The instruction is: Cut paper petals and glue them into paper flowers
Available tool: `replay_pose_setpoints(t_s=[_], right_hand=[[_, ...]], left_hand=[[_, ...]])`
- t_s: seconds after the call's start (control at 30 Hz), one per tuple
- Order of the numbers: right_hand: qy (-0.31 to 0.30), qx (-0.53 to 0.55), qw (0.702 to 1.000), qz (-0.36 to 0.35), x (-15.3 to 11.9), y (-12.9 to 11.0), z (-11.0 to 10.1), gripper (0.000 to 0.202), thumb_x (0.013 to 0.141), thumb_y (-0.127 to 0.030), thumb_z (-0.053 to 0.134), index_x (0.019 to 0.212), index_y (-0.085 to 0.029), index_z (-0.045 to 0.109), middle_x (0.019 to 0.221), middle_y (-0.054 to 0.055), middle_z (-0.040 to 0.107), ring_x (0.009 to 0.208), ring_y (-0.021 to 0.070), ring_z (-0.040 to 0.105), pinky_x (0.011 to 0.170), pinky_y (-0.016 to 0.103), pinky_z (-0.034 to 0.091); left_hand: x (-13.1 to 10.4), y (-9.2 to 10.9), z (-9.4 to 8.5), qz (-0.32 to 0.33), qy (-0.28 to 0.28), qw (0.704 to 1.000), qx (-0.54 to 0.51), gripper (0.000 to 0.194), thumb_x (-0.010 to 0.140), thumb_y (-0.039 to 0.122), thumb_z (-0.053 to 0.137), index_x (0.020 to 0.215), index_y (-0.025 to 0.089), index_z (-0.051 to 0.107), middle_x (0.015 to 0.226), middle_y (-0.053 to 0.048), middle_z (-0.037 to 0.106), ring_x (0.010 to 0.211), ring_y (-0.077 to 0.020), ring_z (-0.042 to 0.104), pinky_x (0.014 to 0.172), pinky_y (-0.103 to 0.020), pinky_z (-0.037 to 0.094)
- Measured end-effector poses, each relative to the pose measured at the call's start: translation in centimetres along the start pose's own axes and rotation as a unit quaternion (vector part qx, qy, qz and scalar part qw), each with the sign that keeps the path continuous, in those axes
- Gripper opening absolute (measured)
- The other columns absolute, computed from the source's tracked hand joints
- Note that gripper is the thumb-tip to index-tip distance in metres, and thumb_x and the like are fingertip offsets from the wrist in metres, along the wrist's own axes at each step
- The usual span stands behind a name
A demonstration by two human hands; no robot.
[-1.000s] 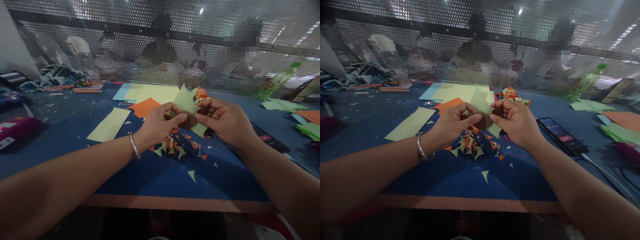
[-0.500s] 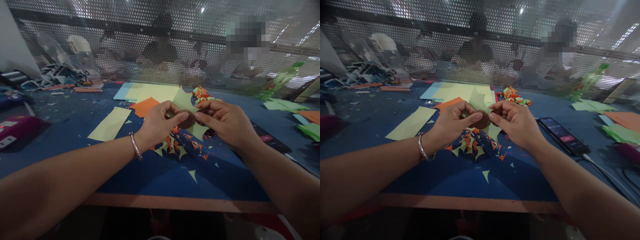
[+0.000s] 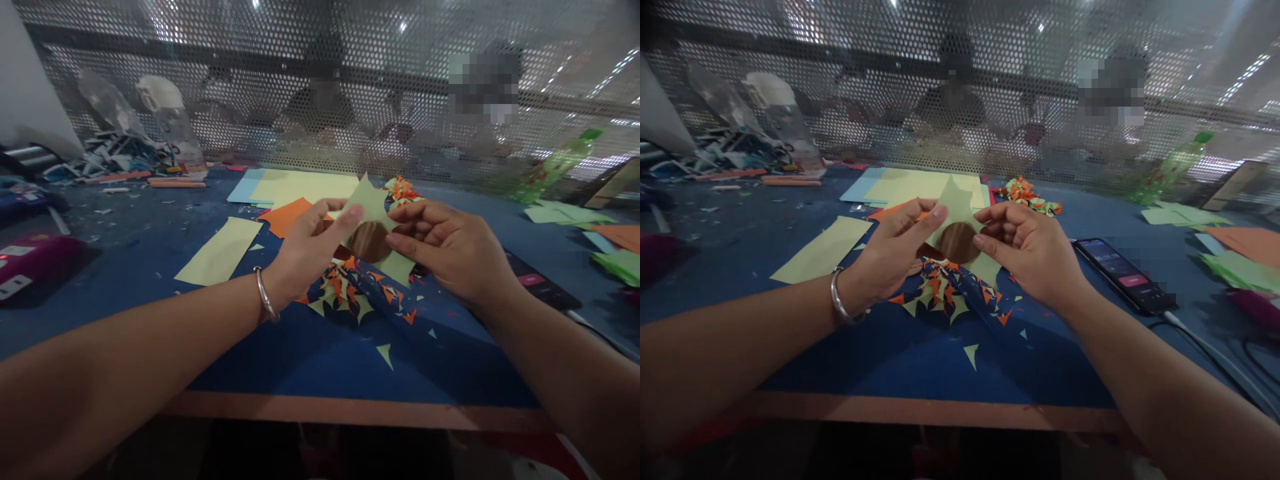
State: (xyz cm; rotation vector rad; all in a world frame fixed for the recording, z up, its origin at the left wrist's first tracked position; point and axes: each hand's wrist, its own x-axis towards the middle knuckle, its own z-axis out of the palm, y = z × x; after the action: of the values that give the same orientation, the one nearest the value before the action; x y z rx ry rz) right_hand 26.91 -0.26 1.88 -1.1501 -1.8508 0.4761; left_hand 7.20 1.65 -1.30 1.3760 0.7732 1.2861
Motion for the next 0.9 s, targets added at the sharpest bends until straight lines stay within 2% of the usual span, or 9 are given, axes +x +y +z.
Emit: replay_pose_setpoints(t_s=[0.1, 0.2, 0.3, 0.4, 0.5, 0.7, 0.9], right_hand=[[-0.001, 0.011, 1.000, 0.000, -0.1, 0.1, 0.0, 0.022, 0.080, -0.023, 0.076, 0.101, -0.020, 0.071, 0.074, -0.001, 0.071, 0.063, 0.0128, 0.066, 0.052, 0.024, 0.054], [-0.006, 0.004, 1.000, -0.004, -0.1, 0.2, -0.1, 0.023, 0.080, -0.022, 0.075, 0.102, -0.020, 0.071, 0.074, -0.001, 0.070, 0.061, 0.0122, 0.065, 0.051, 0.024, 0.053], [-0.014, -0.005, 1.000, -0.004, -0.2, 0.0, -0.1, 0.022, 0.081, -0.020, 0.074, 0.103, -0.019, 0.071, 0.072, -0.001, 0.070, 0.057, 0.0107, 0.063, 0.050, 0.023, 0.052], [-0.024, -0.003, 1.000, -0.010, -0.2, 0.0, -0.1, 0.021, 0.083, -0.020, 0.072, 0.103, -0.019, 0.071, 0.074, -0.001, 0.070, 0.056, 0.0101, 0.062, 0.051, 0.023, 0.052], [-0.033, -0.007, 0.999, -0.020, -0.3, 0.3, 0.1, 0.022, 0.083, -0.021, 0.072, 0.106, -0.020, 0.070, 0.078, 0.000, 0.072, 0.064, 0.0119, 0.066, 0.058, 0.024, 0.055], [-0.051, -0.053, 0.995, -0.065, -0.8, 1.0, 0.3, 0.043, 0.085, -0.026, 0.073, 0.127, -0.025, 0.062, 0.097, 0.003, 0.071, 0.079, 0.0158, 0.069, 0.072, 0.030, 0.059], [-0.071, -0.164, 0.977, -0.113, -0.9, 0.7, 0.5, 0.046, 0.082, -0.030, 0.077, 0.125, -0.021, 0.063, 0.110, 0.006, 0.073, 0.095, 0.0223, 0.070, 0.084, 0.036, 0.058]], left_hand=[[0.2, -0.1, -0.5, -0.017, -0.072, 0.997, -0.010, 0.034, 0.087, 0.049, 0.070, 0.085, 0.015, 0.066, 0.079, -0.001, 0.064, 0.071, -0.0112, 0.060, 0.065, -0.023, 0.049], [0.2, -0.1, -1.0, -0.019, -0.107, 0.994, 0.023, 0.028, 0.077, 0.037, 0.083, 0.085, 0.014, 0.070, 0.074, 0.002, 0.063, 0.067, -0.0085, 0.056, 0.063, -0.021, 0.044], [0.2, 0.1, -1.2, -0.046, -0.120, 0.992, 0.020, 0.025, 0.075, 0.031, 0.084, 0.088, 0.012, 0.073, 0.078, -0.001, 0.069, 0.070, -0.0103, 0.060, 0.068, -0.023, 0.047], [0.2, 0.2, -1.1, -0.075, -0.114, 0.990, 0.024, 0.023, 0.074, 0.025, 0.083, 0.090, 0.011, 0.075, 0.082, -0.003, 0.072, 0.073, -0.0123, 0.064, 0.073, -0.026, 0.050], [0.2, 0.0, -1.0, -0.096, -0.103, 0.990, 0.026, 0.023, 0.073, 0.023, 0.083, 0.091, 0.010, 0.075, 0.084, -0.004, 0.074, 0.075, -0.0137, 0.066, 0.075, -0.028, 0.052], [0.1, -0.6, -0.9, -0.111, -0.090, 0.990, 0.004, 0.026, 0.071, 0.028, 0.084, 0.088, 0.012, 0.073, 0.085, -0.006, 0.074, 0.082, -0.0189, 0.068, 0.078, -0.032, 0.054], [-0.1, -0.2, -0.4, -0.139, -0.082, 0.986, -0.050, 0.026, 0.072, 0.024, 0.085, 0.089, 0.010, 0.071, 0.082, -0.005, 0.072, 0.069, -0.0119, 0.064, 0.068, -0.025, 0.051]])
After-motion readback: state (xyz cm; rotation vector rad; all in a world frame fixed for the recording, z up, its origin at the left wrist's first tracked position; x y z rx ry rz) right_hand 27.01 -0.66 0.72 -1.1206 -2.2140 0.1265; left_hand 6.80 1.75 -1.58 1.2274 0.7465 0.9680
